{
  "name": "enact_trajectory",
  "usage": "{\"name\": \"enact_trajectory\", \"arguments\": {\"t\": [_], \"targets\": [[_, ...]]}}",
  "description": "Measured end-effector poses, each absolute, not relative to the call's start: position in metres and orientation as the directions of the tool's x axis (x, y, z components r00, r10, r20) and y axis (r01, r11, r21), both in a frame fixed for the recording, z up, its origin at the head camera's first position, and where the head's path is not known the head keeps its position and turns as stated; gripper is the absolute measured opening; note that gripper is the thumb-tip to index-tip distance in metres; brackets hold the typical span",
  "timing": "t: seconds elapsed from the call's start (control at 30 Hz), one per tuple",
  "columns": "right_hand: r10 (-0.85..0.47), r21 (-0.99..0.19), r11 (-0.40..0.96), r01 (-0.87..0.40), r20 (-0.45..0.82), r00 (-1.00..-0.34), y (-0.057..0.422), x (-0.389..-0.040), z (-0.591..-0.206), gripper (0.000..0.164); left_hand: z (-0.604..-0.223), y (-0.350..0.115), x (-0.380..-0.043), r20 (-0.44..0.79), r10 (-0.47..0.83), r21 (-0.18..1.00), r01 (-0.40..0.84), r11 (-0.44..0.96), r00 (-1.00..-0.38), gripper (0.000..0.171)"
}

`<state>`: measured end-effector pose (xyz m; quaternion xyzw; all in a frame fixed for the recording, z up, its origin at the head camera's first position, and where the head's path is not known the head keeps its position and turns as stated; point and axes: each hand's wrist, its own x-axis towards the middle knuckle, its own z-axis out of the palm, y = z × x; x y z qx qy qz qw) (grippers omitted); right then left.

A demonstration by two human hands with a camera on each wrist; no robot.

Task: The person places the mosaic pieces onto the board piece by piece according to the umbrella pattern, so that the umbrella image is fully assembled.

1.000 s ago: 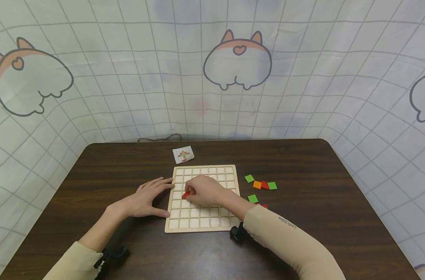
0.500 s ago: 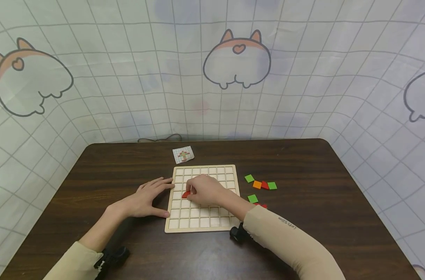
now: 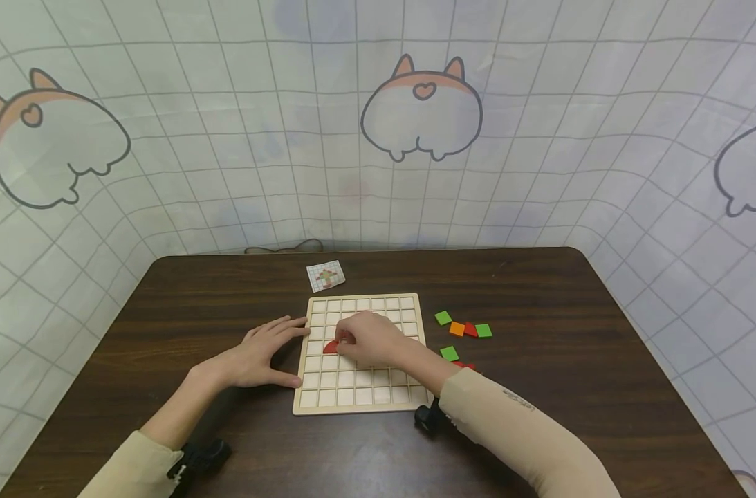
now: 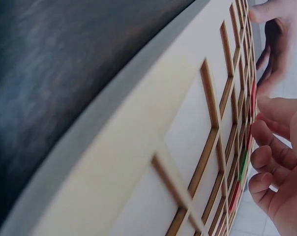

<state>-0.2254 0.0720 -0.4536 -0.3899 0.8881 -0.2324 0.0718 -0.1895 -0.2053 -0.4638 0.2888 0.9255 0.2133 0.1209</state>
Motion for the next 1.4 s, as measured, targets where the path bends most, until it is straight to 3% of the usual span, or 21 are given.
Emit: {"name": "enact_trajectory", "arguments": {"t": [0.47,0.83,1.4], "targets": [[-0.697,-0.543,0.556,-0.630,0.110,-0.709,0.117,-0.232,-0.448,0.005,-0.465,-0.206,-0.190,-0.097,0.588,0.474,0.482,0.737,-0.803,0.093],[-0.610,-0.593,0.614,-0.521,0.062,-0.790,0.163,-0.244,-0.448,0.008,-0.467,-0.207,-0.190,-0.095,0.587,0.465,0.486,0.740,-0.804,0.093],[-0.452,-0.588,0.695,-0.415,0.092,-0.887,0.236,-0.257,-0.458,0.019,-0.465,-0.207,-0.190,-0.121,0.578,0.464,0.469,0.752,-0.807,0.094]]}}
